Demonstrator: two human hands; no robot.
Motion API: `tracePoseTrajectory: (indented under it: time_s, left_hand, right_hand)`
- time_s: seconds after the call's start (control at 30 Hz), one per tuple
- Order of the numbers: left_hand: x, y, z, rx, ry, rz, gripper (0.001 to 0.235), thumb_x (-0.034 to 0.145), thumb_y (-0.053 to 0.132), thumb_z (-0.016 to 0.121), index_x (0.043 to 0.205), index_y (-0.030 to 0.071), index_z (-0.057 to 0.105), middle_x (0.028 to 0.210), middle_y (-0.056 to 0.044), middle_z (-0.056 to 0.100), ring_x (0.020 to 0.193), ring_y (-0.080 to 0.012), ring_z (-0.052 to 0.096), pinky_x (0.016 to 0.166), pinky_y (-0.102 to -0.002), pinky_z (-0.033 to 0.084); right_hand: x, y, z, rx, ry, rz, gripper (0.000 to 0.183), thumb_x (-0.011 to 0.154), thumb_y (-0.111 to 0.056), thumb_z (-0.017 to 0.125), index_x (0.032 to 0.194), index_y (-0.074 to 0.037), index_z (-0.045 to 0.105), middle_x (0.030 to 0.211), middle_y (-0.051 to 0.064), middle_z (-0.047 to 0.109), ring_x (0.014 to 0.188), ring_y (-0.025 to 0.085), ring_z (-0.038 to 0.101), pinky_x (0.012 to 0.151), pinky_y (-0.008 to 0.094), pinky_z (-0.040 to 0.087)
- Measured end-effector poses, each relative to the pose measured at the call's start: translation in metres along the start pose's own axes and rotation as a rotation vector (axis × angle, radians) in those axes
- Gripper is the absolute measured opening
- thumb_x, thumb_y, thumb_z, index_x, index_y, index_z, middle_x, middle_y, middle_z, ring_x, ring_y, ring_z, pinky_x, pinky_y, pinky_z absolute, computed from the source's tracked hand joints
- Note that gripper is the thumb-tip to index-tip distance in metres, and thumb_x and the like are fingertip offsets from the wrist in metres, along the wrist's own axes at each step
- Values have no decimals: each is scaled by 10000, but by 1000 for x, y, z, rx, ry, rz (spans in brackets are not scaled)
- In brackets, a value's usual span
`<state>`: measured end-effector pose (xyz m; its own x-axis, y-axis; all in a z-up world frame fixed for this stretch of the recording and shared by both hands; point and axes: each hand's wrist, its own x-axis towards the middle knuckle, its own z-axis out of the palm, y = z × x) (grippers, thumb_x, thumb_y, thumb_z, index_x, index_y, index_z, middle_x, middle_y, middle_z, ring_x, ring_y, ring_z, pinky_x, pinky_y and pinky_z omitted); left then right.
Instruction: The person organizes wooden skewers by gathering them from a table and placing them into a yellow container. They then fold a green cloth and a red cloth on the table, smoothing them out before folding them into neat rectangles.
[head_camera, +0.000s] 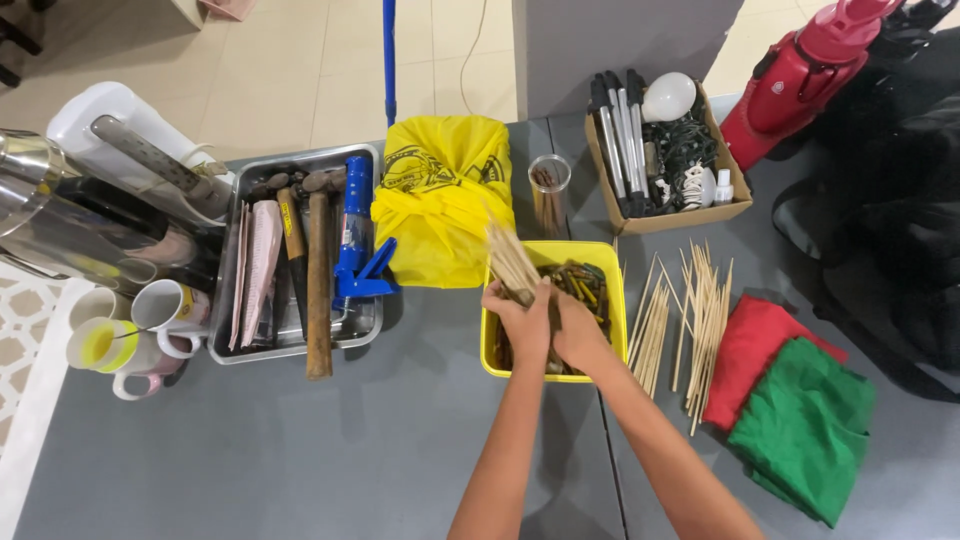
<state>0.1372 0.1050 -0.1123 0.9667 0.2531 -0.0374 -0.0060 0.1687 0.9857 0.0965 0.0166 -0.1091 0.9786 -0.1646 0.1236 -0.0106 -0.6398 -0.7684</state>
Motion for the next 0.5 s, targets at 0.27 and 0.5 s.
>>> tracePoseTrajectory:
  time_s: [0.27, 0.5]
  left_hand:
    - [5, -9, -8, 112, -100, 5, 596, 962, 111, 609, 1463, -10, 311, 1368, -257, 526, 1273, -389, 560, 1080, -419, 416]
    - [-17, 22, -4, 535, -117, 303, 910, 814, 28, 690, 1570, -70, 195, 1590, -334, 228, 1444, -512, 271, 1204, -504, 237]
  right_hand:
    - [-7, 17, 11, -146, 37, -26, 426, 946, -59, 557, 1364, 24, 574, 1282, 293, 578, 1199, 484, 537, 1036, 487, 443]
    - [-15, -21, -15, -223, 69, -30, 665, 830, 12, 602, 1477, 22, 445, 1434, 255, 475, 1318, 458, 438, 1091, 486, 382]
